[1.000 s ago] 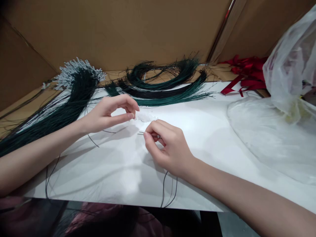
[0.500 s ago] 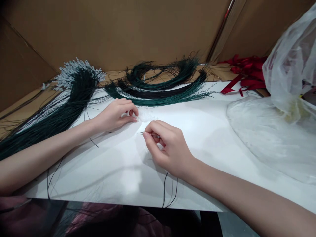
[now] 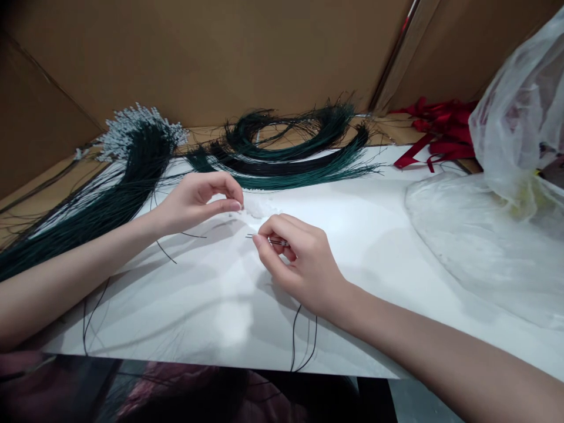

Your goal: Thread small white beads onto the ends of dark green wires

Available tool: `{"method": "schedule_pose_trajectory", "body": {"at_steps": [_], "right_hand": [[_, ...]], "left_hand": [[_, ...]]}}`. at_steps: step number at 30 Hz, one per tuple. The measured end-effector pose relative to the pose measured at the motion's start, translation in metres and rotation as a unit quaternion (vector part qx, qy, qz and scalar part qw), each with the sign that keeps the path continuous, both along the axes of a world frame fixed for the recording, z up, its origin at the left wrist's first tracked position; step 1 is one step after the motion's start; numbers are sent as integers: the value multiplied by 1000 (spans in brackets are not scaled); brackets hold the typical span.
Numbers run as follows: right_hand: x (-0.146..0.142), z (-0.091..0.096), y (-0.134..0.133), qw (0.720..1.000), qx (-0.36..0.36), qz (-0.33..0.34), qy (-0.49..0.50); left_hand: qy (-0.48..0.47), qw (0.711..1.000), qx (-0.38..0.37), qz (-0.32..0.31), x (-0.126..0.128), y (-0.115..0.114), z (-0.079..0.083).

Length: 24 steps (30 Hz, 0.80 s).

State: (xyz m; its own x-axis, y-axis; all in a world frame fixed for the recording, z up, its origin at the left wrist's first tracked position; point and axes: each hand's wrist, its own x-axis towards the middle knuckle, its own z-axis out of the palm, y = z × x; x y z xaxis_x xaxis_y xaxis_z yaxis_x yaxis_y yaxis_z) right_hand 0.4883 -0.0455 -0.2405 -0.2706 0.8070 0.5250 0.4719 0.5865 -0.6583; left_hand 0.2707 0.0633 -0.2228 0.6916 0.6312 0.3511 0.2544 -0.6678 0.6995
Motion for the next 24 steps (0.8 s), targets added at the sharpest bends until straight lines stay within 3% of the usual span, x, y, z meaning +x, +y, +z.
{"method": "schedule_pose_trajectory", "body": {"at_steps": [4, 9, 24], "right_hand": [[0, 0, 0, 1000, 4, -7, 8], [0, -2, 0, 1000, 4, -10, 21], [0, 0, -1, 1000, 15, -5, 20]], "left_hand": [[-74, 982, -155, -77, 7, -15, 3], [-137, 953, -245, -112, 13, -21, -1], [-162, 948, -231, -143, 13, -24, -5]]}}
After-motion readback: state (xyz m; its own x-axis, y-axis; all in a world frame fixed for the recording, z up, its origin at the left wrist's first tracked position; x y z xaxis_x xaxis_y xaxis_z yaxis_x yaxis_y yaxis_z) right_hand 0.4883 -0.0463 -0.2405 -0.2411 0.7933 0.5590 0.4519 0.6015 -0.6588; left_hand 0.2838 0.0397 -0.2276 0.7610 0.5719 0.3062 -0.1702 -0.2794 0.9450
